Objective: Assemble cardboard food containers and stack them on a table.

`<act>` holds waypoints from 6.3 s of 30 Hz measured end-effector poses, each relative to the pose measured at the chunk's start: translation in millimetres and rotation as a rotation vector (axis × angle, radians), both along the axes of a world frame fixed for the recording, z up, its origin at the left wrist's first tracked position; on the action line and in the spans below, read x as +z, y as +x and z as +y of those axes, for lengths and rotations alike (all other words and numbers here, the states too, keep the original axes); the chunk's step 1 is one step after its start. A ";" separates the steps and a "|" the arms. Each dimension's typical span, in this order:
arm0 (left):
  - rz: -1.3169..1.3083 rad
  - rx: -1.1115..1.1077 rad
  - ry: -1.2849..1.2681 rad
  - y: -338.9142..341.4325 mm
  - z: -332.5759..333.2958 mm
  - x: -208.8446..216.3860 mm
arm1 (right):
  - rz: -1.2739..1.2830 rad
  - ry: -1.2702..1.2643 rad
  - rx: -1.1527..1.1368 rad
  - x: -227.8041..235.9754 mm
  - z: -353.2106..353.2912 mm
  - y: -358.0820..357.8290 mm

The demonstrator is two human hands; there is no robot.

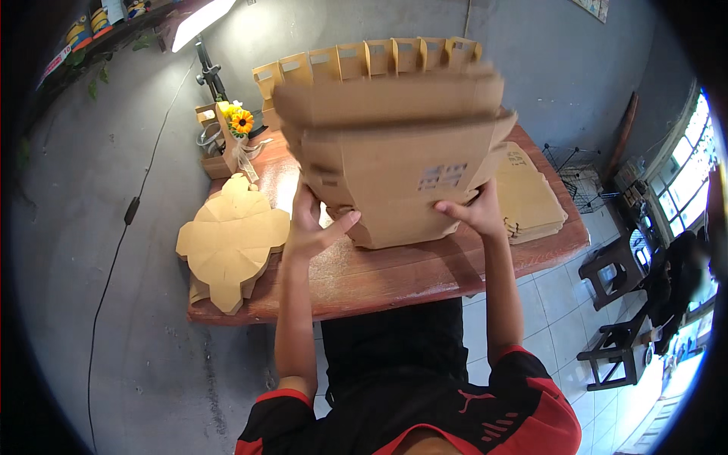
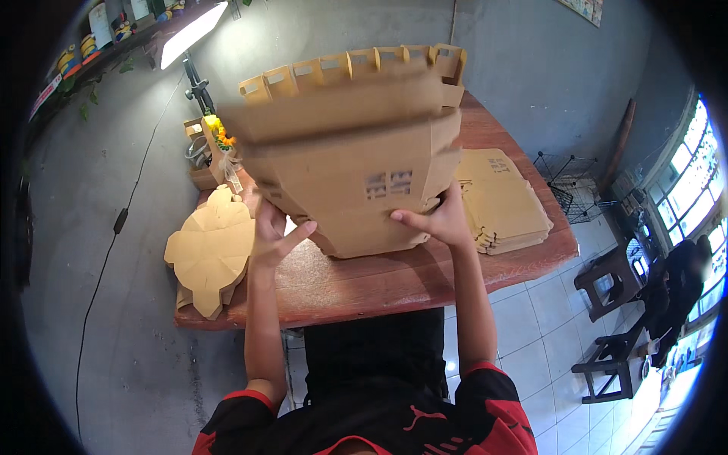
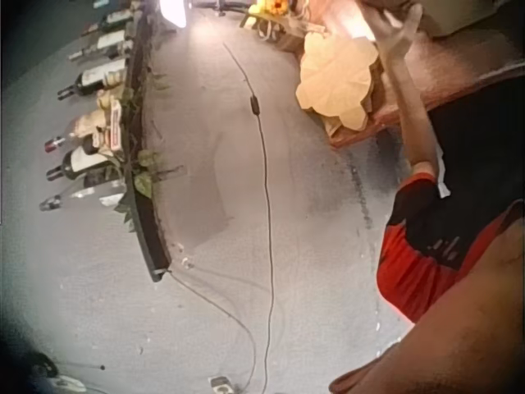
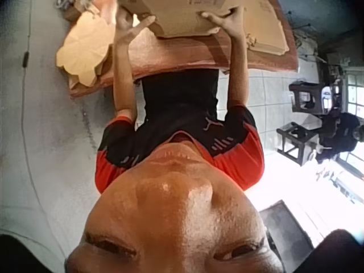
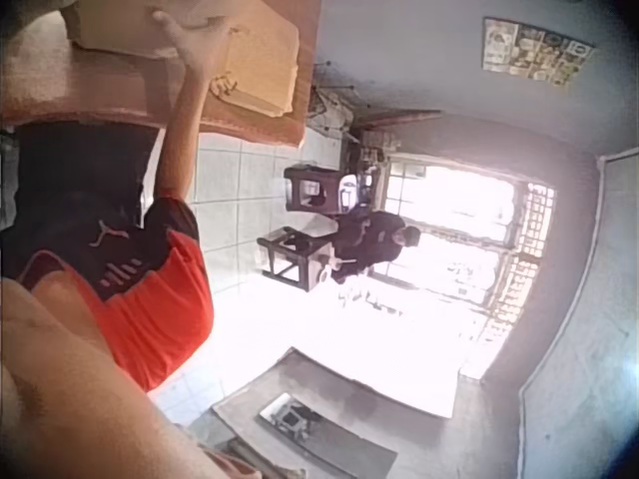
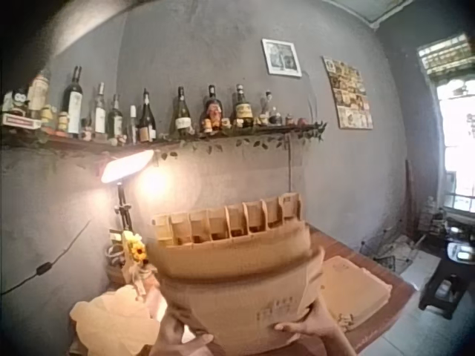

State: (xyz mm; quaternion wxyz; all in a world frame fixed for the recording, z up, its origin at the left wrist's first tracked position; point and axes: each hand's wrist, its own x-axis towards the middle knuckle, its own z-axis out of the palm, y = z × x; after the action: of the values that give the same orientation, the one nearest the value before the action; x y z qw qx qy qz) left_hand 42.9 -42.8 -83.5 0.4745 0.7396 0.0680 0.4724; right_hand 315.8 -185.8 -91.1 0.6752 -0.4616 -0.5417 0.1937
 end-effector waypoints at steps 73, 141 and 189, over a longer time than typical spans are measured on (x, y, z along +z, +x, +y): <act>0.206 -0.434 -0.744 288.4 -106.6 -68.4 | -0.803 -0.378 -0.806 36.6 -121.0 263.1; 0.432 0.509 0.401 -36.8 -113.7 -96.7 | 0.093 0.042 0.272 -103.5 -46.3 -95.6; 0.328 0.005 -0.122 -0.1 -106.7 -63.0 | -0.530 0.487 -0.656 -132.3 -36.1 -124.1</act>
State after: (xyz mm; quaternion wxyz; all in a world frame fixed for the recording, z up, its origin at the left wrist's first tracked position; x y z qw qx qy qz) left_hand 42.8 -149.5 -146.6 0.4999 0.7764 0.1751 0.3416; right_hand 191.7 -221.9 -223.4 0.6280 -0.4700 -0.5503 -0.2860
